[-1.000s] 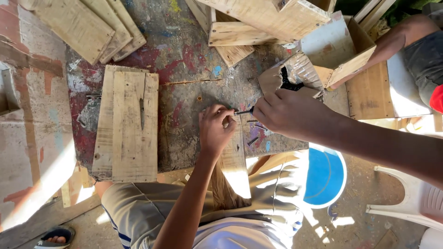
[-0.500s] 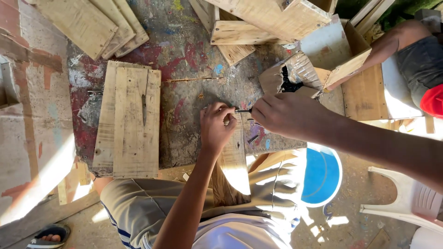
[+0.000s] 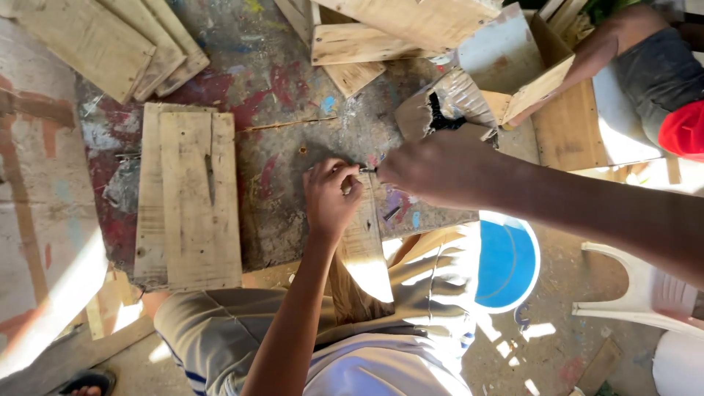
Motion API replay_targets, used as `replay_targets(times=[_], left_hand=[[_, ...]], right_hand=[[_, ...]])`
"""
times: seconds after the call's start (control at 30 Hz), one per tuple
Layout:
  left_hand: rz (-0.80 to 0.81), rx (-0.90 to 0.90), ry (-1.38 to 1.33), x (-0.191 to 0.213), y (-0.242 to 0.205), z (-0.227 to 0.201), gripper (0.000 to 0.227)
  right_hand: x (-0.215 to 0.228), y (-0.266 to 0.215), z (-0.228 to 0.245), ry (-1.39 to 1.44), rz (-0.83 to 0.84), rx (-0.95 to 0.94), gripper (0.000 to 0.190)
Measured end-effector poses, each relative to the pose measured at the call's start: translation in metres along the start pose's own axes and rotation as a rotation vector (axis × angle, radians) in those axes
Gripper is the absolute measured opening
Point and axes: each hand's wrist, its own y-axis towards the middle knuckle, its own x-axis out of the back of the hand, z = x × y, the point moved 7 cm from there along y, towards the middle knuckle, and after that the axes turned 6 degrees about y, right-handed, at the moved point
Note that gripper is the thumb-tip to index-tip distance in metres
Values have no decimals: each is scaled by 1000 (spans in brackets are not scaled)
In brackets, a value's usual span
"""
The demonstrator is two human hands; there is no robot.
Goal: The person uses a screwdriver to drive screws into wooden planks to assemble a wooden frame. They align the planks, insert screws, and tighten them to secure the structure.
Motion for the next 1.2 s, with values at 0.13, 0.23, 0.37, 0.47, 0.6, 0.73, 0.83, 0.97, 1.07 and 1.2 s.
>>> replay_targets(times=[0.13, 0.23, 0.37, 0.47, 0.6, 0.73, 0.83, 0.97, 1.07, 1.2], left_hand=[[-6, 14, -31, -6, -3, 0, 24], [-10, 17, -7, 2, 1, 0, 24], [8, 11, -27, -4, 4, -1, 23], [-2, 17, -6, -6, -1, 0, 24], [-11, 2, -7, 3, -2, -1, 24], [-16, 0, -34, 1, 2, -3, 23], [-5, -6, -20, -4, -1, -3, 23], [-7, 22, -26, -1, 0, 0, 22], [5, 11, -37, 0, 1, -1, 21], [10, 15, -47, 1, 3, -5, 20]], right_hand=[[28, 0, -40, 595, 124, -708, 21], [38, 6, -31, 499, 283, -634, 25], [34, 12, -10, 9, 257, -47, 8], [22, 14, -14, 292, 232, -258, 12], [6, 5, -48, 641, 167, -753, 39], [25, 9, -38, 584, 252, -629, 30], [15, 12, -12, -217, 298, 27, 23], [14, 8, -4, -157, 192, 26, 7], [12, 7, -16, 244, 290, -371, 16], [29, -4, -21, 652, 353, -797, 29]])
